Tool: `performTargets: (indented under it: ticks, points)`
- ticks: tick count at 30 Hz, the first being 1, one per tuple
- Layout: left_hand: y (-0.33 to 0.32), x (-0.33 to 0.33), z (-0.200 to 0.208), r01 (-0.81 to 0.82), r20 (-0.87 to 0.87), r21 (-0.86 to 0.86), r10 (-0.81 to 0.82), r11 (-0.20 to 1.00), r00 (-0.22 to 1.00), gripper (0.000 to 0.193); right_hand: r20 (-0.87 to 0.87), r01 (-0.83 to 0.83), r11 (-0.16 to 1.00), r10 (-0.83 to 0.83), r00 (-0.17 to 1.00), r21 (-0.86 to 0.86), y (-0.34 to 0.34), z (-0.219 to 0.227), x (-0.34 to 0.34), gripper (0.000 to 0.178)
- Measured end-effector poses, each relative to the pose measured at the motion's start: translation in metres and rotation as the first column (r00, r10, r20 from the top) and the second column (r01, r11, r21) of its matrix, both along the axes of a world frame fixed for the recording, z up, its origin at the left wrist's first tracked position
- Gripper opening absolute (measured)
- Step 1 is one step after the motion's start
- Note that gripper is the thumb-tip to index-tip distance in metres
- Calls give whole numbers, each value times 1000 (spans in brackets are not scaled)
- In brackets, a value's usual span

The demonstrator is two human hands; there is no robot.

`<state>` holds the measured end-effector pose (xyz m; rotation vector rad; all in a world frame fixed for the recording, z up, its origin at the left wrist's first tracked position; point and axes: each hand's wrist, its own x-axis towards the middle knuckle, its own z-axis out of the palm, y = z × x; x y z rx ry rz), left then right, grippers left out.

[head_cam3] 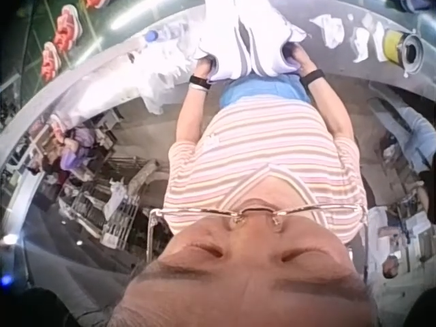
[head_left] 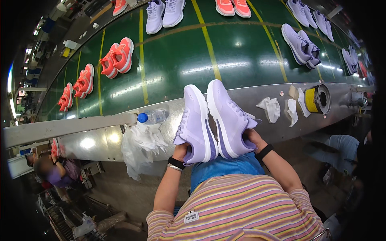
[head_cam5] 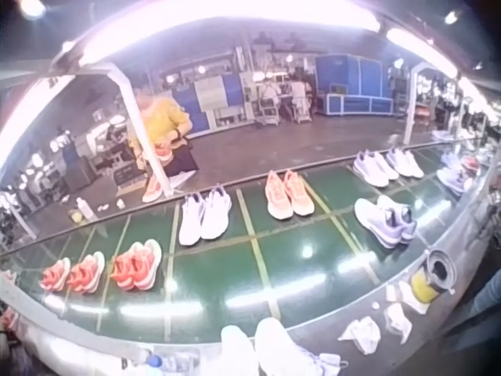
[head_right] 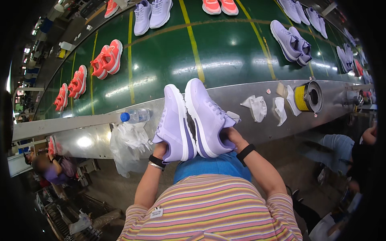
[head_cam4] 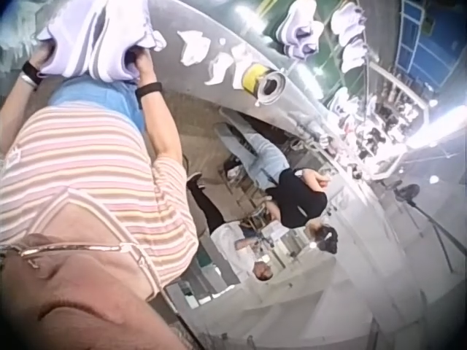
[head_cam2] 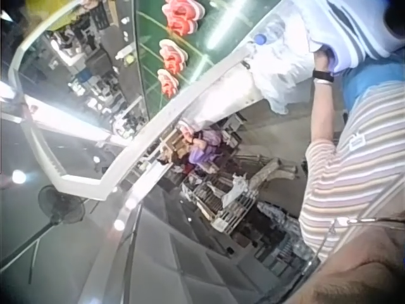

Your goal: Clean and inspect shoes on an assembly line.

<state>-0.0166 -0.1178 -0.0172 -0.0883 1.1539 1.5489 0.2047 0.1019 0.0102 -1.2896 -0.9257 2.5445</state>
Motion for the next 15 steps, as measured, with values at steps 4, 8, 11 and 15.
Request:
performTargets:
  ticks: [4, 8, 11, 15]
  points:
    - [3, -3, 1, 62, -24, -40, -63, 997, 998, 42, -46, 6, 1000, -7, 999, -28, -1, -9, 4, 25]
    - [3, -3, 7, 31, 60, 21, -33, 999, 998, 44, -65, 28, 998, -32, 997, -56, -2, -12, 5, 24]
    - [-1, -3, 11, -6, 171, 88, -9, 996, 985, 47, -70, 31, 993, -40, 997, -118, -2, -10, 6, 26]
    - [3, -5, 16, 4, -61, 113, 3, 994, 998, 50, -87, -35, 998, 38, 995, 43, 2, -29, 14, 38]
